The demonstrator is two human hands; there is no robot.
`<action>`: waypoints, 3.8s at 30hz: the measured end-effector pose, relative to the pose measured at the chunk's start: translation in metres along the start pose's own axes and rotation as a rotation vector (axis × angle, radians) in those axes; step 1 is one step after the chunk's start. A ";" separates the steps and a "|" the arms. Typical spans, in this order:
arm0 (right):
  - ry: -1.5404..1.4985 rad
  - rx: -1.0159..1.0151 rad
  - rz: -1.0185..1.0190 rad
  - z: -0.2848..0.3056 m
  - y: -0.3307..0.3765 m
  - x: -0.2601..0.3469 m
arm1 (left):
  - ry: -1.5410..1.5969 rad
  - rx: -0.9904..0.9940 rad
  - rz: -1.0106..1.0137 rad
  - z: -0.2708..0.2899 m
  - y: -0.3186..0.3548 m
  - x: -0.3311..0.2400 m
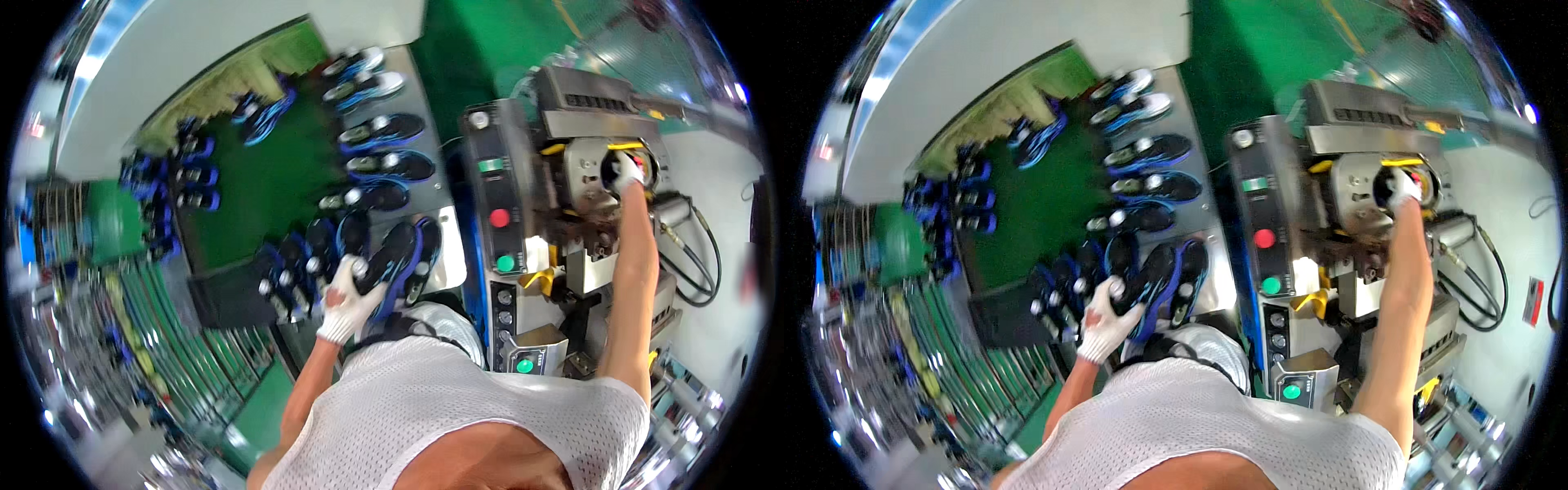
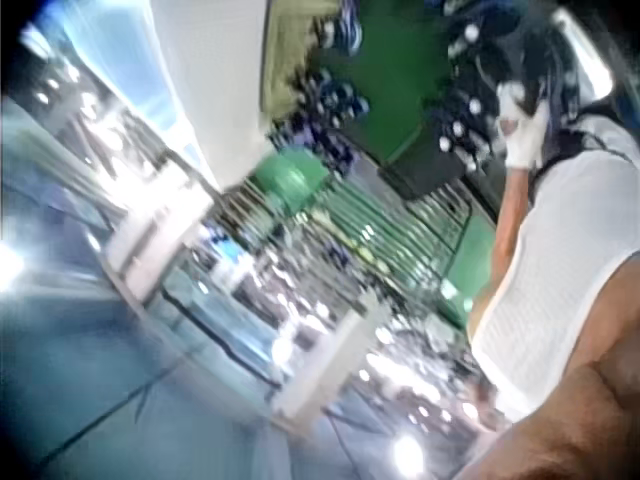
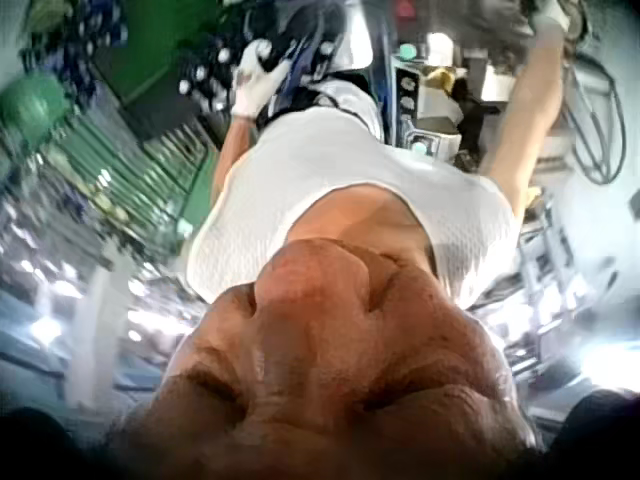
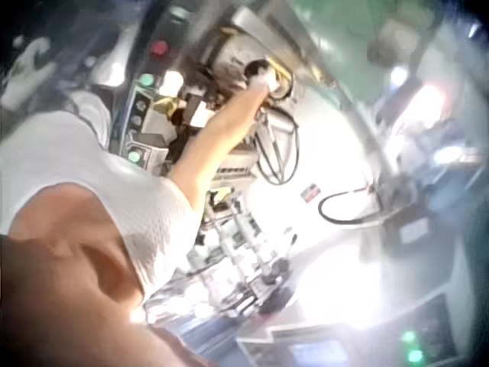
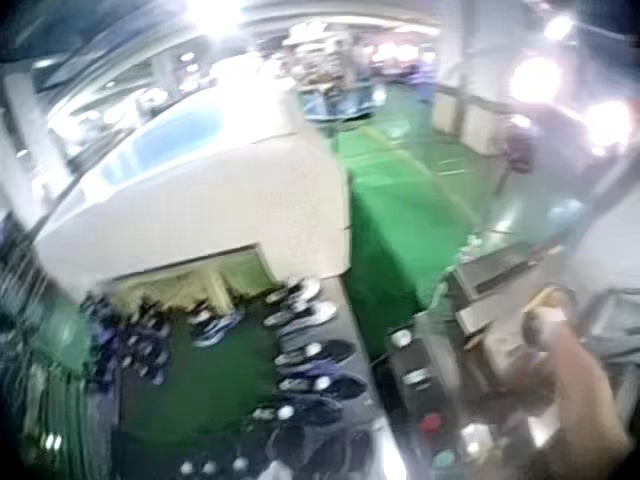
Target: The person repeatedly picks up blue and black sneakers from a table, places them into a machine, and removes them after processing. The person then places the processed sneakers onto a conveyor belt or rack.
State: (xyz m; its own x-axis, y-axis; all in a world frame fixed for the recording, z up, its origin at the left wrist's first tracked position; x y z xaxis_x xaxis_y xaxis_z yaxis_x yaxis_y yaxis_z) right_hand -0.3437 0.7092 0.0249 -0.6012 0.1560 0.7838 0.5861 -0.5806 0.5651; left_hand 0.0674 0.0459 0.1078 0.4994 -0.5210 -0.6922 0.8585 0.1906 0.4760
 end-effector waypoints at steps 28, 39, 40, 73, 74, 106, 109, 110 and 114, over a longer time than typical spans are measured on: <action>0.797 0.743 0.527 -0.225 0.566 -0.402 | 0.164 -0.394 0.122 0.108 0.056 0.158; 0.438 0.437 0.182 -0.199 0.575 -0.403 | -0.259 -0.124 -0.249 0.166 -0.029 0.136; 0.405 0.393 0.119 -0.169 0.597 -0.384 | -0.258 -0.086 -0.287 0.163 -0.027 0.121; 0.334 -1.744 -0.882 0.714 1.005 -0.842 | -0.444 1.770 -2.070 -0.399 0.775 0.085; 0.496 -1.588 -0.993 0.734 1.022 -0.875 | -0.513 1.805 -2.116 -0.398 0.803 0.093; 0.783 0.208 0.183 0.034 0.637 -0.404 | -0.326 -0.969 0.576 0.295 0.063 0.511; 0.905 0.284 0.129 -0.015 0.615 -0.406 | -0.253 -1.026 0.755 0.365 0.031 0.525; 1.019 0.305 0.106 -0.041 0.620 -0.393 | -0.231 -1.027 0.788 0.388 0.016 0.525; 1.179 0.327 0.098 -0.068 0.600 -0.392 | -0.334 -1.032 0.740 0.465 -0.055 0.555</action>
State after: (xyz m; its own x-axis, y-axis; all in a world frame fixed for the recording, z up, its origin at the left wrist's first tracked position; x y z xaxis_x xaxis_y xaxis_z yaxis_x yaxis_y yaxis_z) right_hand 0.2063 0.2452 0.0393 -0.5707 -0.7939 0.2101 0.6635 -0.2950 0.6876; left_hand 0.2430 -0.6406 -0.0505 0.9627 -0.1701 -0.2103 0.1627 0.9853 -0.0519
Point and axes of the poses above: each hand's wrist, its own y-axis away from the middle knuckle, its own z-axis out of the back of the hand, x = y × z, the point moved 3 cm from there along -y, towards the middle knuckle, and after that the axes turned 4 degrees about x, right-handed, at the moved point
